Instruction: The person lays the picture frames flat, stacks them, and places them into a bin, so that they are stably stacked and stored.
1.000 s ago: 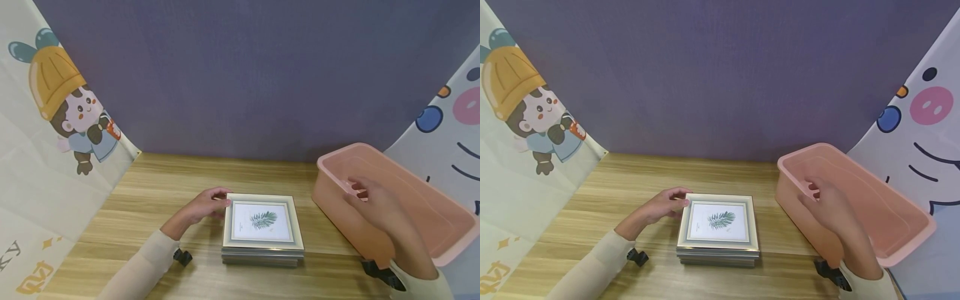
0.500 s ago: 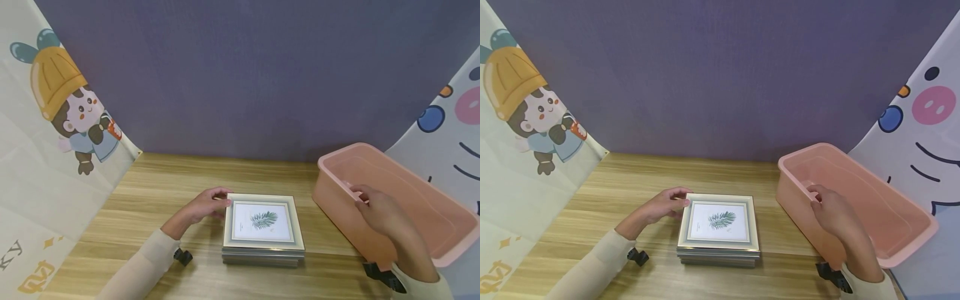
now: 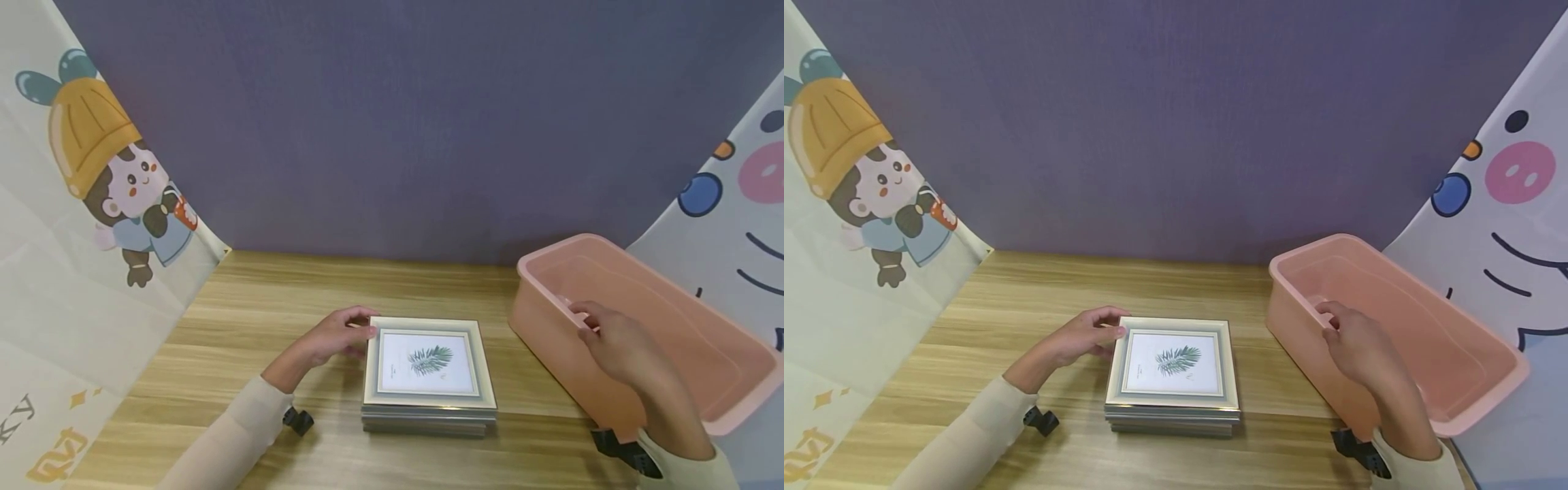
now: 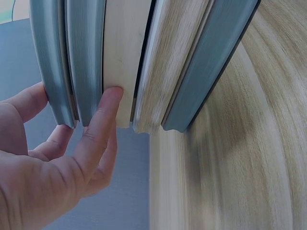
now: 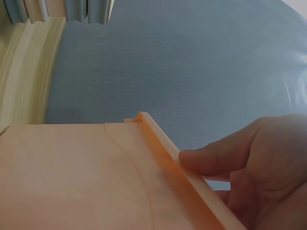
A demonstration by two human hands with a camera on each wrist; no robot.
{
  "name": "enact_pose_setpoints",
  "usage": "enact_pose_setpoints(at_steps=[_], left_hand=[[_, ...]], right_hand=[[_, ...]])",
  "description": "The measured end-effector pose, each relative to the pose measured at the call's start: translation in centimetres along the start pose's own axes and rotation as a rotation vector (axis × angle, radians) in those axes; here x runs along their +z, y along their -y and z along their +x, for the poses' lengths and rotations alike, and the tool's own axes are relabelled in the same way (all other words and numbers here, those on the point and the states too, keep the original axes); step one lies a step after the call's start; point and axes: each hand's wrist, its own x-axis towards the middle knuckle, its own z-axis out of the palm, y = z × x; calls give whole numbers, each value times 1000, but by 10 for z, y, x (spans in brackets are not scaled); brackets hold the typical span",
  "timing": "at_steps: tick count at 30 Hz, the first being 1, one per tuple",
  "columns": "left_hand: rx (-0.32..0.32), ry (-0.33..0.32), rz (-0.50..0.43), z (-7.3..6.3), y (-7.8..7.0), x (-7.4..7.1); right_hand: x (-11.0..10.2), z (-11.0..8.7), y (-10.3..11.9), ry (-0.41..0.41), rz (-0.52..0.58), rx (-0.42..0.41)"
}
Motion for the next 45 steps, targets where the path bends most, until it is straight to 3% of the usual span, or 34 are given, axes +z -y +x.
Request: enact_pose_setpoints(at_steps=[12, 21, 39, 45], left_hand=[[8, 6, -10, 0, 1, 0], [6, 3, -12, 1, 1, 0], [0, 5, -3, 0, 1, 0], [-2, 2, -5, -2, -1, 0]], right_hand=[[-1, -1, 1, -3, 2, -3], [2, 2, 9, -41, 7, -75], [9, 13, 25, -41, 1, -100], [11, 17, 29, -68, -2, -146]])
